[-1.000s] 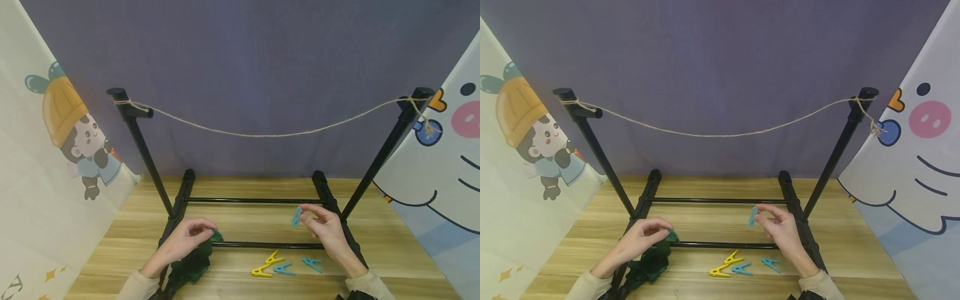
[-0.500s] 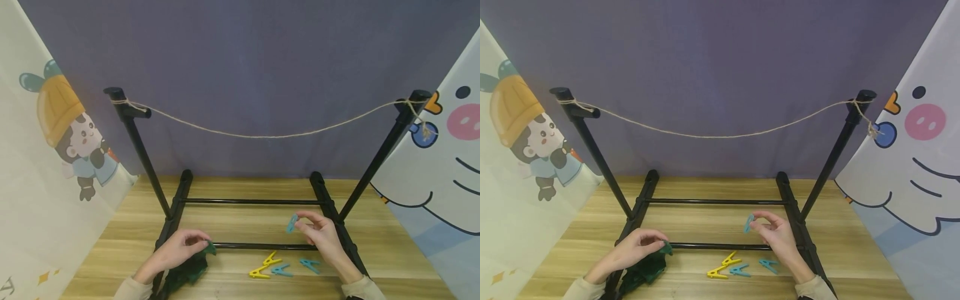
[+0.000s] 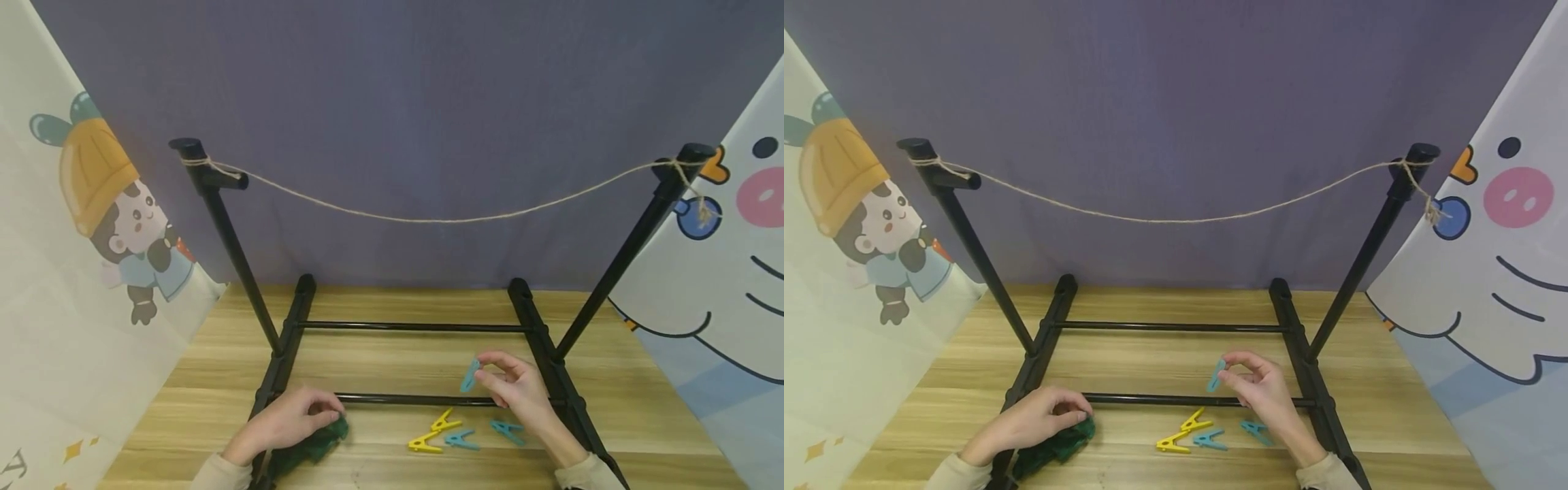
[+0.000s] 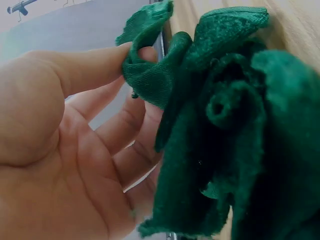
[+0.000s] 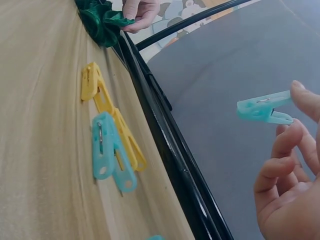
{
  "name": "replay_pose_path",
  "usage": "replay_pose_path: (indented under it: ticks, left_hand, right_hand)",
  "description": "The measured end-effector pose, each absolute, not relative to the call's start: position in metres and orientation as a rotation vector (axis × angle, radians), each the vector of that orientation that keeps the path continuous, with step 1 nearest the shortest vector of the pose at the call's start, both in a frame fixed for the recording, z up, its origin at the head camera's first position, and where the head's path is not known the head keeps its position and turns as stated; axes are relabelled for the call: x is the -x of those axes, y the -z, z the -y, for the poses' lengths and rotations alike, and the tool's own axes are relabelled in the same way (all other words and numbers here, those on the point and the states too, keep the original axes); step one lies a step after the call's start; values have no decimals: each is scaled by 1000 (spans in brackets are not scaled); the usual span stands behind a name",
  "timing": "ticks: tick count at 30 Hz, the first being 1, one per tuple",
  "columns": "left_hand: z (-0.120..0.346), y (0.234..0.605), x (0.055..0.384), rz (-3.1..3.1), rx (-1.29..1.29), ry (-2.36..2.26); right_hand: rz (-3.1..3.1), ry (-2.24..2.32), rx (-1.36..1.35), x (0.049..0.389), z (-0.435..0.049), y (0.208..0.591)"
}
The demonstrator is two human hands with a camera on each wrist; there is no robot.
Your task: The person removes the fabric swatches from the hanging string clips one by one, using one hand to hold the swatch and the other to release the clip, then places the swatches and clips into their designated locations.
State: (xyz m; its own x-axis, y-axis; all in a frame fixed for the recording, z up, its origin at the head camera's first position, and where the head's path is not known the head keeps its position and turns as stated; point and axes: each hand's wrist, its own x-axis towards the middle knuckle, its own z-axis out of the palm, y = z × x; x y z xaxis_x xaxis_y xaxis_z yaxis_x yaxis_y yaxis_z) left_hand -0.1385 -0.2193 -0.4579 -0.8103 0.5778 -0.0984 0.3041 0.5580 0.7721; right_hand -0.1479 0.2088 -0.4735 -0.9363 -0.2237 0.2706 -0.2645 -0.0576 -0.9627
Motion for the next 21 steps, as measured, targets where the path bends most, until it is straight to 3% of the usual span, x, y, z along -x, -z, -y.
replay_pose_path:
  ticks: [16, 21]
  left_hand:
    - [216, 470, 132, -2575, -612, -994]
    - [213, 469, 131, -2601, -598, -974]
  right_hand:
    - [2406, -2193, -406, 139, -203, 481]
    - [2532, -2130, -474, 136, -200, 484]
